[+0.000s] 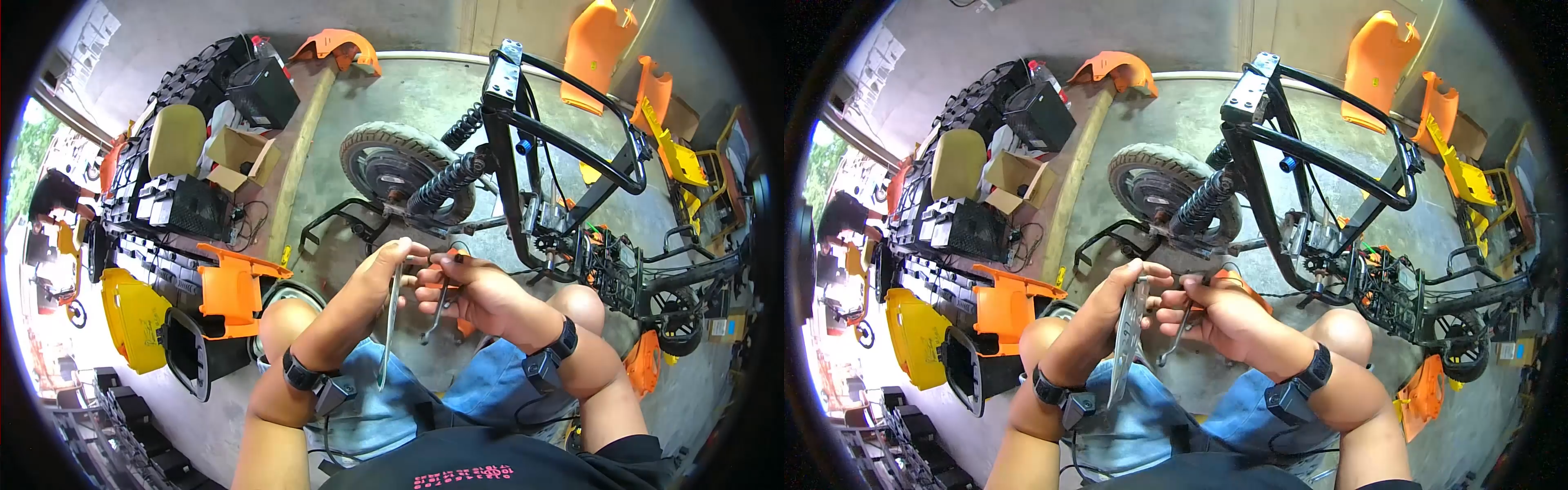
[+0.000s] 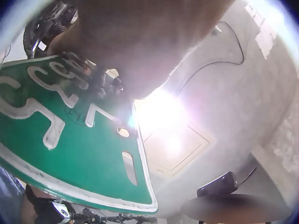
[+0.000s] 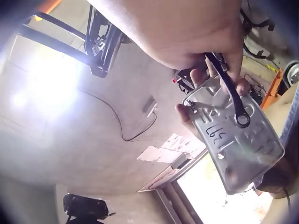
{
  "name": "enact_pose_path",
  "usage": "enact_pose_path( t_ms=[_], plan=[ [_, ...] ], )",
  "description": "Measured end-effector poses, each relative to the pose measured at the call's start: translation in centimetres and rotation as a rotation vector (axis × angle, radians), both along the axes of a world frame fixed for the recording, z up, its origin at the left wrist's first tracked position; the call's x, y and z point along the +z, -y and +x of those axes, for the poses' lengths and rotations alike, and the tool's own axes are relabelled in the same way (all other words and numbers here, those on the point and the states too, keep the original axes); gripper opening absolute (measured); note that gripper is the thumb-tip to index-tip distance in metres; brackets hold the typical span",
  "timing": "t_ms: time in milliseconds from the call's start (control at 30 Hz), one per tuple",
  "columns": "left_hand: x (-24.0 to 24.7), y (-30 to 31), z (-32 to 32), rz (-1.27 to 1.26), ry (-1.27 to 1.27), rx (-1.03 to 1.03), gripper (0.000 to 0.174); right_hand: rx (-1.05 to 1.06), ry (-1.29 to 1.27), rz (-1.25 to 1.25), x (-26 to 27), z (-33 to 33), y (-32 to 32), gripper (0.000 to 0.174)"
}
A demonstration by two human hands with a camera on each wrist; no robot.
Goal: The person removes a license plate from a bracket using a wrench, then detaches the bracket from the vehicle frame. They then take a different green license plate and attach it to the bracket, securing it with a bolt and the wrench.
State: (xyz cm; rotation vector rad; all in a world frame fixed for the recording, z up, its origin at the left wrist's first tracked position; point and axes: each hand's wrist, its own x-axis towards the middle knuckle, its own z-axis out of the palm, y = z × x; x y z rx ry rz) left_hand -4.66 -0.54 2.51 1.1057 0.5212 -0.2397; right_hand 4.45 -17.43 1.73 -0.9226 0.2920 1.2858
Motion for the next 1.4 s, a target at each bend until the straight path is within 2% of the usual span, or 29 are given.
enact_pose_path(
  t_ms=[67, 133, 200, 267, 400, 467, 533, 600, 633, 733, 767, 867, 933, 1000, 1067, 1133, 1200, 1333, 1400],
  plan=[
    [0.3, 0.1, -0.1, 0.022, -0.018, 0.017, 0.053, -0.02, 0.051, -0.043, -1.1, -0.4, -0.1, 0.027],
    [0.5, 0.0, -0.1, 0.075, 0.008, 0.048, 0.053, 0.15, 0.085, -0.098, -4.4, -0.8, -0.3, 0.025],
    [0.3, -0.2, -0.1, 0.073, 0.014, 0.053, 0.052, 0.194, 0.069, -0.146, -5.1, -1.2, -0.4, 0.022],
    [0.4, -0.3, -0.1, 0.067, 0.02, 0.061, 0.052, 0.166, -0.066, -0.08, -5.4, -1.4, -0.6, 0.02],
    [0.3, -0.4, -0.3, 0.035, 0.016, 0.066, 0.052, 0.051, -0.032, 0.086, -2.0, -0.9, -0.2, 0.03],
    [0.0, -0.7, -0.4, 0.089, -0.001, 0.037, 0.054, 0.132, -0.118, 0.146, -3.0, -1.5, -0.1, 0.032],
    [0.0, -0.6, -0.2, 0.126, -0.023, 0.044, 0.055, 0.125, -0.08, 0.066, -2.8, -1.5, -0.3, 0.033],
    [0.3, -0.6, -0.3, -0.017, -0.04, 0.113, 0.055, 0.122, -0.078, 0.063, -3.2, -0.5, 0.0, 0.032],
    [0.7, -0.5, -0.4, 0.001, -0.017, 0.119, 0.055, 0.101, -0.088, 0.157, -3.2, 0.1, 0.0, 0.029],
    [0.8, -0.7, -0.5, 0.055, 0.0, 0.134, 0.055, 0.213, 0.027, -0.102, -2.0, -0.5, -0.3, 0.024],
    [0.7, -0.8, -0.5, 0.052, -0.007, 0.133, 0.055, 0.261, -0.018, -0.12, -2.8, -1.0, -0.4, 0.024],
    [0.6, -0.8, -0.4, 0.01, -0.018, 0.147, 0.056, 0.195, -0.124, -0.014, -2.1, -1.0, -0.1, 0.027],
    [0.5, -0.8, -0.5, -0.002, -0.005, 0.148, 0.055, 0.144, -0.108, 0.162, -1.6, -0.2, 0.6, 0.03],
    [0.5, -0.9, -0.7, -0.009, 0.008, 0.149, 0.055, 0.238, -0.133, 0.192, -2.9, -0.7, 0.5, 0.033],
    [0.2, -1.1, -0.5, 0.006, -0.027, 0.15, 0.062, 0.297, -0.182, -0.007, -3.3, -2.4, -0.1, 0.032],
    [0.4, -1.1, -0.3, -0.006, -0.021, 0.151, 0.062, 0.308, -0.206, 0.02, -2.9, -2.2, 0.1, 0.033],
    [0.9, -1.1, -0.5, -0.03, -0.015, 0.174, 0.061, 0.234, -0.17, 0.141, -1.3, -1.0, 0.5, 0.034],
    [0.7, -1.1, -0.4, -0.003, -0.024, 0.158, 0.061, 0.355, -0.174, 0.161, -2.4, -1.9, 0.2, 0.036],
    [0.9, -1.1, -0.3, 0.009, -0.036, 0.152, 0.061, 0.34, -0.21, 0.198, -2.1, -1.6, 0.4, 0.034]
  ],
)
